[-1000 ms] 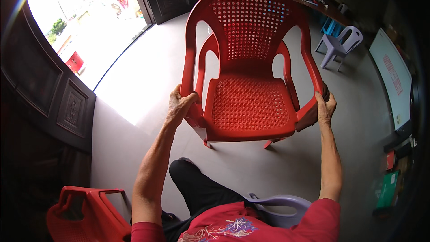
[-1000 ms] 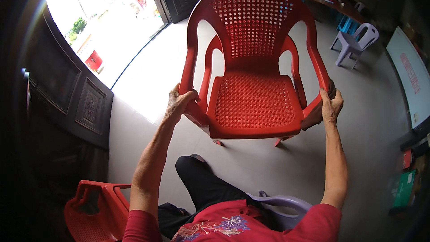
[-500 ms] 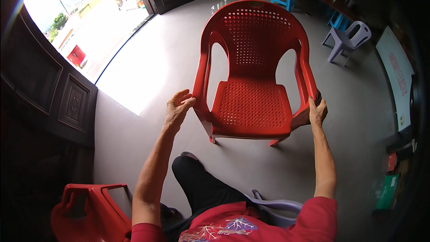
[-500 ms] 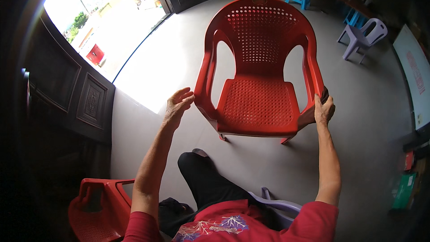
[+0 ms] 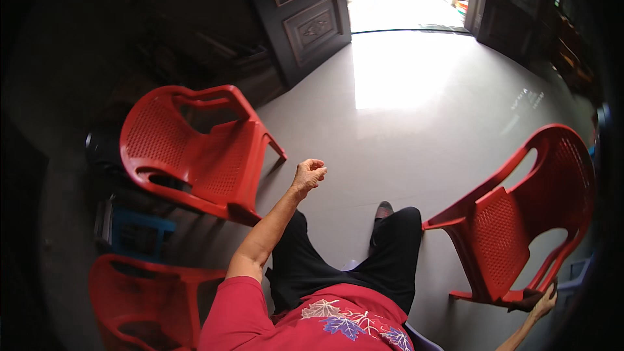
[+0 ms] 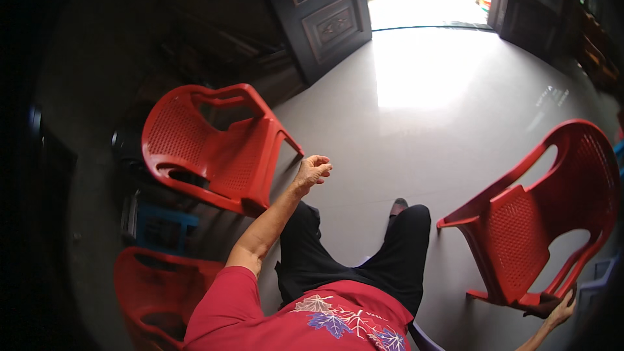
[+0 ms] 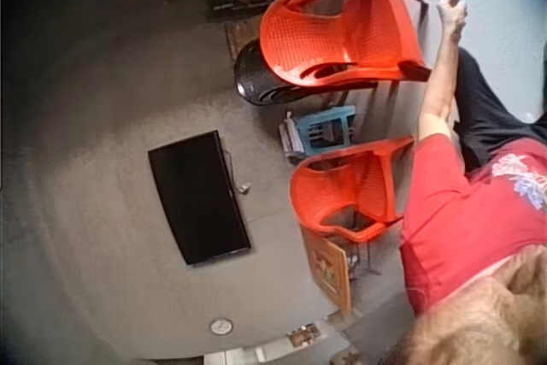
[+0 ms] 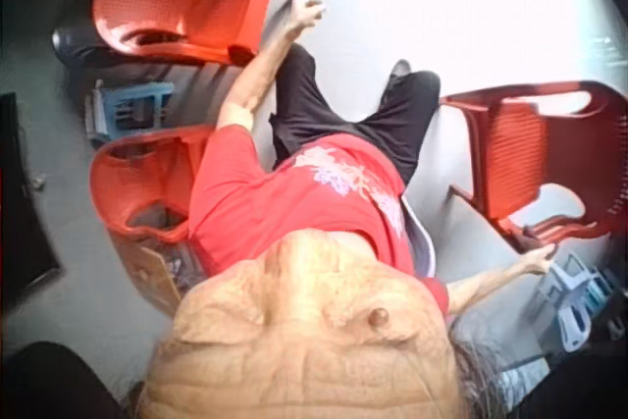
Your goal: The person wipes a red plastic chair with a dark cloth, cleaning the seat, backrest, and legs. They rotate the chair to access different sides and continue wiping until the chair appears clean.
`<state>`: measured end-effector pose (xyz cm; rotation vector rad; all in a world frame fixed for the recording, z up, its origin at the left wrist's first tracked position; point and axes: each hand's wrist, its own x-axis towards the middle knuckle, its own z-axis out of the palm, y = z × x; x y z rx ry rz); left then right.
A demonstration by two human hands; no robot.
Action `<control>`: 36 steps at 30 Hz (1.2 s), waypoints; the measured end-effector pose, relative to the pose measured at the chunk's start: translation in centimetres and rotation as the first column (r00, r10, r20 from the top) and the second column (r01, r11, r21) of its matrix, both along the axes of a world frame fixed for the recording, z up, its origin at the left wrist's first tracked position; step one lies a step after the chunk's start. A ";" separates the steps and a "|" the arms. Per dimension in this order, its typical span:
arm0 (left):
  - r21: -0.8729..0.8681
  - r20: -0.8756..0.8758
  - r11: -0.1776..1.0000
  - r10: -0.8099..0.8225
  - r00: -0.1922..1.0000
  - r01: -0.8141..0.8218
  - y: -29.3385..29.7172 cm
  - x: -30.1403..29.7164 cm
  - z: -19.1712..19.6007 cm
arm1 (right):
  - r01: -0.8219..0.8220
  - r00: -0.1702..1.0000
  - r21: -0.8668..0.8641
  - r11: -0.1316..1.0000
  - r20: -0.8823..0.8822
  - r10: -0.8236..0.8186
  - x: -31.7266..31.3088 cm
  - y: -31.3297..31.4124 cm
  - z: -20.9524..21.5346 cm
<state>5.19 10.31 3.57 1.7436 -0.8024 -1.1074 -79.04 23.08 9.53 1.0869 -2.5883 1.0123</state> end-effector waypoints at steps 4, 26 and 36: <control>-0.260 0.309 0.949 0.258 0.915 -0.180 9.4 10.4 -1.6 | -0.160 0.981 -0.074 0.984 0.104 0.167 6.7 -6.6 2.1; -0.244 -0.047 0.150 0.985 0.166 -0.958 20.9 21.3 -3.7 | -0.834 -0.130 -0.502 0.230 0.582 0.802 64.9 -23.8 -4.5; -0.211 -0.173 0.332 0.913 0.369 -0.920 28.7 22.1 -1.1 | -0.928 -0.211 -0.371 0.034 0.599 0.772 85.5 -28.5 -2.6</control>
